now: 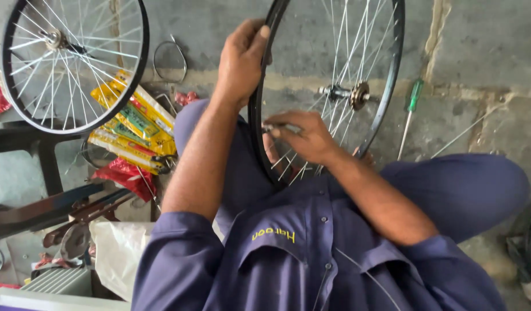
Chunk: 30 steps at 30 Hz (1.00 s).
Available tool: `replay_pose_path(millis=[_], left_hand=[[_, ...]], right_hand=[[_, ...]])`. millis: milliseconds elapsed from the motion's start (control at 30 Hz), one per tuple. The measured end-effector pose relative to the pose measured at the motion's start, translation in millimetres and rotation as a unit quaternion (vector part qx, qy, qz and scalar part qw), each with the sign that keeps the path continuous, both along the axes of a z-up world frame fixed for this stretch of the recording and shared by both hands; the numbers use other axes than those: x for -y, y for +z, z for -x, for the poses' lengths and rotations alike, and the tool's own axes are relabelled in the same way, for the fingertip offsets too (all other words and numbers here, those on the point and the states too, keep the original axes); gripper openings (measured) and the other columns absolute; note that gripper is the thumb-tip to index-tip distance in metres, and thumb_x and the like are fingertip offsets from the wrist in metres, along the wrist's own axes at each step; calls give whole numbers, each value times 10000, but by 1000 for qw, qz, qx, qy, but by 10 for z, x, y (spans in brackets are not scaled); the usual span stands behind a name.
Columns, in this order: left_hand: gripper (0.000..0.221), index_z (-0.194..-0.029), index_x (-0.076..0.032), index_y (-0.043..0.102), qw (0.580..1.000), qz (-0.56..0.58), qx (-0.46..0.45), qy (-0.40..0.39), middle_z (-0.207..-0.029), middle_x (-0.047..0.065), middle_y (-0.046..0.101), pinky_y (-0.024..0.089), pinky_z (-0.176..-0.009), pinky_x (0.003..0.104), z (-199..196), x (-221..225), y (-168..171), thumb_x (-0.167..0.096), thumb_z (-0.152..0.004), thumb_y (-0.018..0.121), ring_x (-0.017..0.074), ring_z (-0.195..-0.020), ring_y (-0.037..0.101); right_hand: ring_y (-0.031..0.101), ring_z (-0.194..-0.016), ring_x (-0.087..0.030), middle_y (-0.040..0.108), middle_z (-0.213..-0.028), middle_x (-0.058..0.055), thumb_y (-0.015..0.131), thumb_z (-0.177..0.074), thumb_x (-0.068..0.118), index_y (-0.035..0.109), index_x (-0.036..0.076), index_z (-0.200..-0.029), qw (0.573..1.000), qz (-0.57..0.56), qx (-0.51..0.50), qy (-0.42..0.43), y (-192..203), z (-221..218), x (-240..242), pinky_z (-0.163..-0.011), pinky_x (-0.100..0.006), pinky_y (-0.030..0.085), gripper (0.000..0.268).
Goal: The person tightens the spokes on a bicycle wheel rim by turning the spoke nipples using a tool by hand.
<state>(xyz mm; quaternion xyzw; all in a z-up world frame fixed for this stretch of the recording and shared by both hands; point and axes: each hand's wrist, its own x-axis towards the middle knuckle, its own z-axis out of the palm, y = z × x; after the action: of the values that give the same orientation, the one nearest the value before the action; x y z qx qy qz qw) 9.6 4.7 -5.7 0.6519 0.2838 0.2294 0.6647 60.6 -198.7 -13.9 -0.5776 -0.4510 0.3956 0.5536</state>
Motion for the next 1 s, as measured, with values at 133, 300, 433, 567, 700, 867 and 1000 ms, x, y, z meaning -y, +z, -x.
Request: replay_pose_path(millis=[133,300,433,567,700,867,1000], left_hand=[[280,-1224,-10,688,1000,3,-19,6,-767,-32,602,435,-599,254,15,27,45,-218,-1065,588,53,-682,526],[279,-1210,-8,683,1000,9,-27,8,-754,-26,591,429,-591,252,50,66,102,-219,-1056,587,59,-675,527],[287,-1212,-4,684,998,-23,-47,22,-758,-23,590,460,-601,249,14,55,92,-226,-1059,587,64,-679,545],[306,-1233,6,677,998,-3,-49,33,-750,-18,596,437,-587,254,4,67,86,-220,-1045,589,66,-670,533],[313,-1239,11,673,998,11,-51,32,-742,-17,594,432,-578,257,11,87,84,-216,-1041,586,66,-659,529],[315,-1248,11,667,998,3,-55,29,-742,-18,595,437,-576,251,32,99,68,-213,-1042,585,61,-657,536],[317,-1253,8,663,998,4,-61,34,-740,-18,601,433,-569,251,36,93,104,-213,-1039,588,60,-651,533]], right_hand=[[746,-1040,-243,743,-1164,-133,770,-853,36,722,19,-1071,980,-90,174,-17,-31,3,-41,-886,-348,594,224],[764,-951,-211,788,-1032,-106,765,-921,102,703,49,-1017,992,19,59,108,-26,-160,-55,-882,-335,580,126],[688,-868,-197,734,-926,-105,836,-872,119,637,25,-1001,981,76,-69,165,-231,-334,-226,-784,-358,574,255],[732,-779,-232,713,-816,-94,849,-719,190,638,39,-976,982,68,169,-44,-277,120,-170,-698,-377,579,364],[721,-790,-306,743,-762,-109,824,-804,230,739,103,-959,931,107,348,-29,-110,246,-264,-691,-438,533,217],[735,-853,-308,760,-886,-113,705,-914,200,704,44,-995,935,137,-136,299,135,-345,-330,-806,-392,577,176],[697,-812,-357,712,-849,-135,777,-761,118,695,31,-947,988,48,140,43,87,43,-219,-732,-430,543,221]])
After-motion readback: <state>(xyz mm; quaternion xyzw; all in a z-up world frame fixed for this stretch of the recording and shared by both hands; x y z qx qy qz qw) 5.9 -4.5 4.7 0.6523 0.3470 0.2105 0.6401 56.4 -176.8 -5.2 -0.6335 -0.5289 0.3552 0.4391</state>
